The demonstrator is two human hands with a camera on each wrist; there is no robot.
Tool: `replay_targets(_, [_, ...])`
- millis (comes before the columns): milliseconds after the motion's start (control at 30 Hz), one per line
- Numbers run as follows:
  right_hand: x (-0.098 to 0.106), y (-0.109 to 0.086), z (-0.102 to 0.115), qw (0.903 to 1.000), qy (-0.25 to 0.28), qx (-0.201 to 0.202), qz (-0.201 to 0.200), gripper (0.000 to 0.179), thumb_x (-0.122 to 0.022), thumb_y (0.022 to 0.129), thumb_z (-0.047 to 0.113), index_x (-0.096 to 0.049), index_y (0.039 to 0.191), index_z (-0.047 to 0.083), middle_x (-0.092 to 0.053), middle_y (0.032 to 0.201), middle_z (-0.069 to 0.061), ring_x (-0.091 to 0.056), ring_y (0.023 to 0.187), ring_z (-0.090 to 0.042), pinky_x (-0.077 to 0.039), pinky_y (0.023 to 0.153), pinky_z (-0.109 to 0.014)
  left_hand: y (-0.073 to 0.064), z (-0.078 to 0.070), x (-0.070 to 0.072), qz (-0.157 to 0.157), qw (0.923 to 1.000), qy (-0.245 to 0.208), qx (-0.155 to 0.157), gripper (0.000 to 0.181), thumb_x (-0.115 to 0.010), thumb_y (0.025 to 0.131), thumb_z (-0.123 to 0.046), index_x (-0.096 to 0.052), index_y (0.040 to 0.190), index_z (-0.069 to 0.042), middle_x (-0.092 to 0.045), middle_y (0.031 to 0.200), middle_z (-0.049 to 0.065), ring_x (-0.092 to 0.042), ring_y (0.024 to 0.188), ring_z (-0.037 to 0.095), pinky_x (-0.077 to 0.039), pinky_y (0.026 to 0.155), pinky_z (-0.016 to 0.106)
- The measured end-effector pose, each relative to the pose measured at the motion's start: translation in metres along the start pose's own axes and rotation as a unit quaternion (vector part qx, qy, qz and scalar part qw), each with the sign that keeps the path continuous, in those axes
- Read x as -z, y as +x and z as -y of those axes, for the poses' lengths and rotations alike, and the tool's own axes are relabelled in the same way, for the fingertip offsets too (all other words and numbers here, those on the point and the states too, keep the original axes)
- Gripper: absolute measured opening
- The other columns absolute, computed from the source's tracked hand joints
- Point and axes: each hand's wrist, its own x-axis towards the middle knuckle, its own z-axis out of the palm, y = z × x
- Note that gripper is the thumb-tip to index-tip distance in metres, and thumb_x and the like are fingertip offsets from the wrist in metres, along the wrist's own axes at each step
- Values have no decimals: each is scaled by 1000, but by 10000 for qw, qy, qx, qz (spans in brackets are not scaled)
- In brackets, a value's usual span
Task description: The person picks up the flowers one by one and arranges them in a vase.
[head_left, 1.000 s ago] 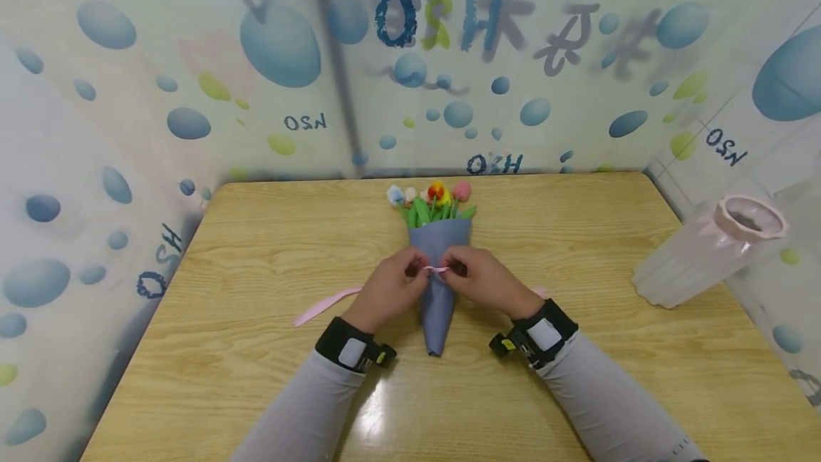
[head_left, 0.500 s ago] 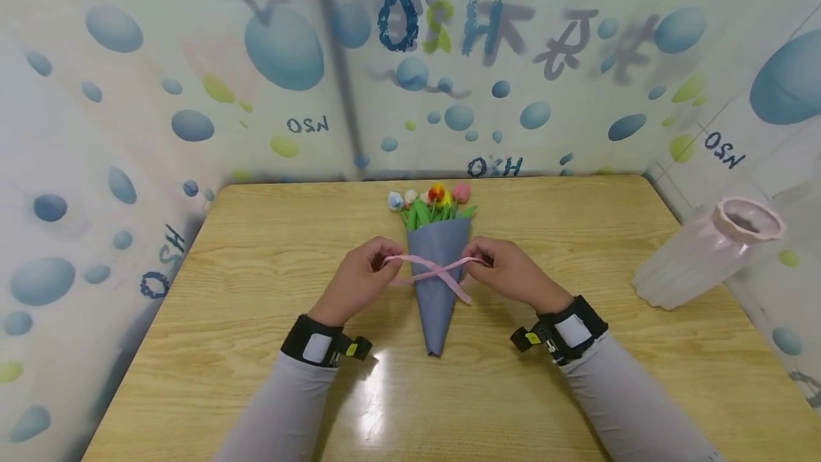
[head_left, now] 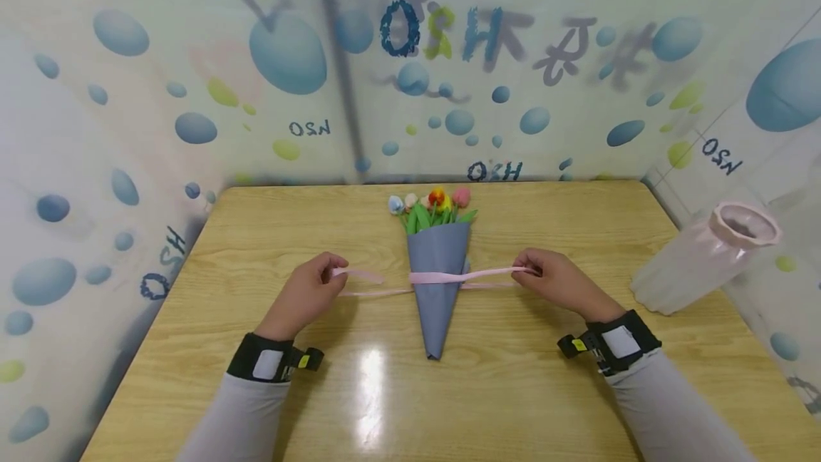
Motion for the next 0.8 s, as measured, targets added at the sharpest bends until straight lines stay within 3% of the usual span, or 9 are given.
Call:
replay_targets(233, [7,-14,-19,9971,-680,-344,35,9,-65,102,18,-67,100,9,-51,76,1,-46,66,-14,-38,58,-26,-9,23,11,18,9951,684,712,21,-58,103,-17,-70,112,-3,-68,99,10,-57,80,21,-45,66,30])
replay_targets(433, [16,-27,-34,9933,-965,-635,16,14,-64,102,19,-62,92,10,-51,73,1,-46,63,-16,-37,56,-28,-11,38,18,-22,9890,821,1231,24,-57,104,-20,-69,115,-3,-69,100,11,-59,86,23,-46,70,30])
replay_targets(667, [24,-33,-39,9901,-1146,-807,37,12,-65,101,17,-64,99,6,-55,77,-2,-49,65,-15,-41,57,-29,-10,45,24,-76,9876,723,1394,31,-58,103,-21,-66,122,2,-68,102,15,-58,83,24,-46,66,29])
replay_targets(800, [25,-33,-36,9906,-1097,-817,61,17,-66,101,20,-65,104,4,-58,78,-2,-50,66,-15,-41,57,-28,-11,45,27,-31,9864,733,1470,39,-56,104,-22,-61,132,5,-68,114,23,-61,89,27,-50,70,33])
